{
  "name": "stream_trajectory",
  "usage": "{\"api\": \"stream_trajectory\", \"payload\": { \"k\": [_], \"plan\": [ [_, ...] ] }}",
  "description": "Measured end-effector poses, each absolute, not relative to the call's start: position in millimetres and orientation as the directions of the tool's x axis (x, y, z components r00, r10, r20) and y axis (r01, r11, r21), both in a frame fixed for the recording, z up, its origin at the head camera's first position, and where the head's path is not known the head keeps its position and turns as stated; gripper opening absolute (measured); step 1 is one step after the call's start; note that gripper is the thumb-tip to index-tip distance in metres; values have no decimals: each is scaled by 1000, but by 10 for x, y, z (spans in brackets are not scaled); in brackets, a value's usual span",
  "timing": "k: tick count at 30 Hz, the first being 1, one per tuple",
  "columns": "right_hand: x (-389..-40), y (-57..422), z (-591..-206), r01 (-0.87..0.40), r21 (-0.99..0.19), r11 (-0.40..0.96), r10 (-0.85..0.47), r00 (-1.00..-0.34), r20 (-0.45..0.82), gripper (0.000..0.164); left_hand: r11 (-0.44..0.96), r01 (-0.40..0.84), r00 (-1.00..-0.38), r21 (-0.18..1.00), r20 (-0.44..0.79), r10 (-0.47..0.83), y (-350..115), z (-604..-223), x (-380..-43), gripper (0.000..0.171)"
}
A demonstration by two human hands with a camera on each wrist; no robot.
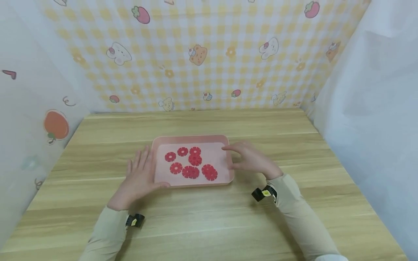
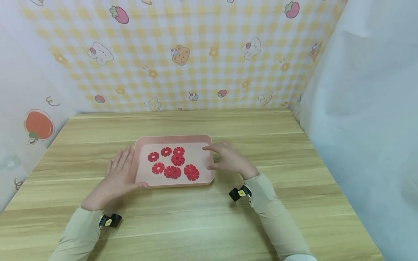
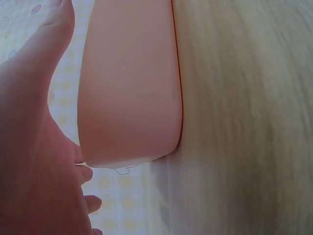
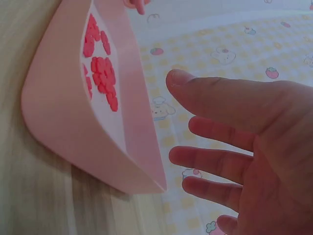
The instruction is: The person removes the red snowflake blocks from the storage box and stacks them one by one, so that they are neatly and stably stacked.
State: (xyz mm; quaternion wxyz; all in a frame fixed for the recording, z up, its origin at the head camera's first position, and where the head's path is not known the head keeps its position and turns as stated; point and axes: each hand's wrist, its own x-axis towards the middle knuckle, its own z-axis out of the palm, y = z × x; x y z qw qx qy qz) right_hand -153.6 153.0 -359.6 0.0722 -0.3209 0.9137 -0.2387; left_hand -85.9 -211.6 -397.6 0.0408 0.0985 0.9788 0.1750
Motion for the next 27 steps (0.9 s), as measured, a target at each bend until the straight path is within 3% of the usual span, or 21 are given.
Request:
{"api": "stream_trajectory", "payload": {
  "k": [18, 27],
  "plan": [
    [-1730, 1124, -3572, -509, -578, 638, -665, -743, -79, 48, 895, 192, -976, 402, -13, 216, -2079, -4109, -820, 127],
    [-1886, 899, -3629, -535, -622, 571, -722, -688, -71, 56, 894, 187, -978, 406, -11, 209, -2074, -4123, -813, 125]
  ]
}}
